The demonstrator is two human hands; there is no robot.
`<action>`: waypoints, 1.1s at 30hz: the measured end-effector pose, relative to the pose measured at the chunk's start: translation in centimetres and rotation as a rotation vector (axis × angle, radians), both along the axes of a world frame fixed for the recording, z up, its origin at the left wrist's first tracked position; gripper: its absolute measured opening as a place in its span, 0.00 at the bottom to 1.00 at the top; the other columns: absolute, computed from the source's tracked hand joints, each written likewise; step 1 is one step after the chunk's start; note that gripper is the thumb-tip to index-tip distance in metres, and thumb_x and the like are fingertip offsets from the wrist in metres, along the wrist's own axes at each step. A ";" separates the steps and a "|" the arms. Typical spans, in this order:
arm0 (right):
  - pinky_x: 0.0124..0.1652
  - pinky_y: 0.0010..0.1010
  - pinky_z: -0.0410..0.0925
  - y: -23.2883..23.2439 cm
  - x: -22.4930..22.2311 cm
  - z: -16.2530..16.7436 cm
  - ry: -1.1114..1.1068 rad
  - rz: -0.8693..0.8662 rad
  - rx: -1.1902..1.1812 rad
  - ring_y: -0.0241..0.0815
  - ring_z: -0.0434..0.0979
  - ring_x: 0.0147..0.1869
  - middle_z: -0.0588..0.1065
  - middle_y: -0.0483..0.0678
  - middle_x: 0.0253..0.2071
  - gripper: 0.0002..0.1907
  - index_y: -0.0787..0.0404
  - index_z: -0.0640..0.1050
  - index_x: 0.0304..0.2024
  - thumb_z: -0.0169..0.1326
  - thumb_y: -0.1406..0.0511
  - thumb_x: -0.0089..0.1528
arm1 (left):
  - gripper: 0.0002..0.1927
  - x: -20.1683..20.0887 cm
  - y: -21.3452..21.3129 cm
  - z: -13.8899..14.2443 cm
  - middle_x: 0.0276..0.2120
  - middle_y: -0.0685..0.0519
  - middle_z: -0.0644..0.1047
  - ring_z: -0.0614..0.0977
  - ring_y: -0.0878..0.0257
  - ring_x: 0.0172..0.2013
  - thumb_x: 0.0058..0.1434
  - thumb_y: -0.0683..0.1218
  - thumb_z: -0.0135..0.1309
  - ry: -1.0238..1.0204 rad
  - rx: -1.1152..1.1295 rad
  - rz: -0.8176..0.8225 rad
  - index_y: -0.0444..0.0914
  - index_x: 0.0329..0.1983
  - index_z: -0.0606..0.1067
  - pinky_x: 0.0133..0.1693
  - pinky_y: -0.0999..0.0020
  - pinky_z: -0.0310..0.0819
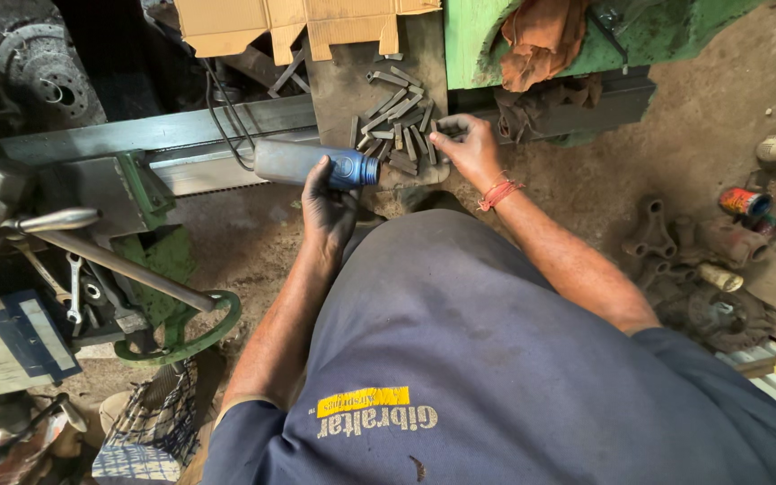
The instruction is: The person pours liquid from a bottle onto small metal pieces, then selects one piece and uses a bench grinder to sharpen or smooth it. The person kneels while operating the grinder and repeatedly holds the metal piece against the grinding wheel.
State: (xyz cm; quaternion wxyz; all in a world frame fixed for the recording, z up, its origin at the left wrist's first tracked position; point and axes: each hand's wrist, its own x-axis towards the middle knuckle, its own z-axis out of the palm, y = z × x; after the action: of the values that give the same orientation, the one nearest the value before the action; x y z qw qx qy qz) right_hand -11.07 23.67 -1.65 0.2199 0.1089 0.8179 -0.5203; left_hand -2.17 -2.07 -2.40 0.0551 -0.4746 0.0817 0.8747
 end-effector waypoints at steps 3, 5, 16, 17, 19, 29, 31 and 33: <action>0.36 0.26 0.72 -0.2 -0.1 -0.4 0.287 0.087 0.111 0.31 0.78 0.35 0.82 0.45 0.35 0.09 0.65 0.84 0.42 0.68 0.68 0.60 | 0.18 0.0 0.1 0.0 0.45 0.51 0.77 0.80 0.60 0.48 0.55 0.46 0.68 0.021 -0.012 -0.010 0.36 0.45 0.75 0.59 0.63 0.76; 0.37 0.28 0.72 -0.2 -0.2 -0.5 0.287 0.082 0.138 0.33 0.78 0.35 0.81 0.46 0.36 0.09 0.64 0.83 0.41 0.68 0.68 0.60 | 0.19 0.1 0.1 0.0 0.45 0.50 0.78 0.80 0.59 0.48 0.55 0.46 0.68 0.014 -0.010 -0.019 0.36 0.45 0.75 0.59 0.63 0.76; 0.38 0.31 0.75 0.9 0.8 -0.6 0.369 0.216 0.247 0.41 0.83 0.39 0.79 0.50 0.39 0.09 0.64 0.81 0.40 0.65 0.69 0.59 | 0.17 0.4 -0.1 -0.7 0.43 0.51 0.79 0.81 0.59 0.46 0.57 0.47 0.66 0.043 0.020 0.008 0.36 0.46 0.75 0.57 0.61 0.77; 0.38 0.31 0.75 0.9 0.9 -0.6 0.363 0.218 0.249 0.42 0.82 0.39 0.79 0.50 0.39 0.09 0.64 0.81 0.41 0.65 0.70 0.59 | 0.16 0.4 -0.1 -0.8 0.43 0.51 0.80 0.82 0.59 0.46 0.58 0.47 0.66 0.055 0.027 0.010 0.36 0.46 0.75 0.57 0.61 0.77; 0.38 0.32 0.75 0.7 1.1 -0.5 0.377 0.222 0.260 0.43 0.82 0.39 0.78 0.52 0.40 0.08 0.64 0.81 0.41 0.64 0.70 0.59 | 0.15 0.3 -0.1 -0.8 0.42 0.51 0.80 0.82 0.59 0.46 0.59 0.47 0.65 0.060 0.038 0.016 0.37 0.45 0.75 0.56 0.60 0.77; 0.41 0.28 0.76 -2.7 2.6 -0.5 -0.584 -0.065 -0.624 0.34 0.81 0.41 0.81 0.44 0.42 0.22 0.60 0.81 0.49 0.51 0.51 0.67 | 0.35 0.4 1.3 6.3 0.48 0.50 0.79 0.83 0.60 0.45 0.51 0.48 0.68 0.325 -0.626 -0.595 0.39 0.60 0.68 0.44 0.58 0.80; 0.42 0.32 0.74 -3.0 2.9 -0.8 -0.735 -0.035 -1.030 0.39 0.80 0.43 0.80 0.49 0.44 0.24 0.66 0.79 0.53 0.46 0.52 0.73 | 0.40 0.3 1.4 7.3 0.52 0.49 0.78 0.83 0.60 0.48 0.49 0.49 0.72 0.465 -0.873 -0.847 0.38 0.63 0.67 0.45 0.59 0.81; 0.44 0.40 0.74 -3.3 2.6 -1.0 -0.738 0.106 -1.736 0.51 0.81 0.44 0.80 0.62 0.45 0.27 0.78 0.79 0.59 0.41 0.58 0.84 | 0.41 -0.2 1.7 7.6 0.56 0.46 0.78 0.82 0.59 0.55 0.52 0.49 0.77 0.715 -1.047 -0.910 0.34 0.64 0.68 0.56 0.61 0.81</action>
State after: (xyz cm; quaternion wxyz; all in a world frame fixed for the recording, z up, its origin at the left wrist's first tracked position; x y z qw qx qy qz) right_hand -8.44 20.40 -2.60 0.4926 0.0277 0.0271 -0.8694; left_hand -2.32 -0.40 5.22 0.1479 -0.0477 0.6833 0.7134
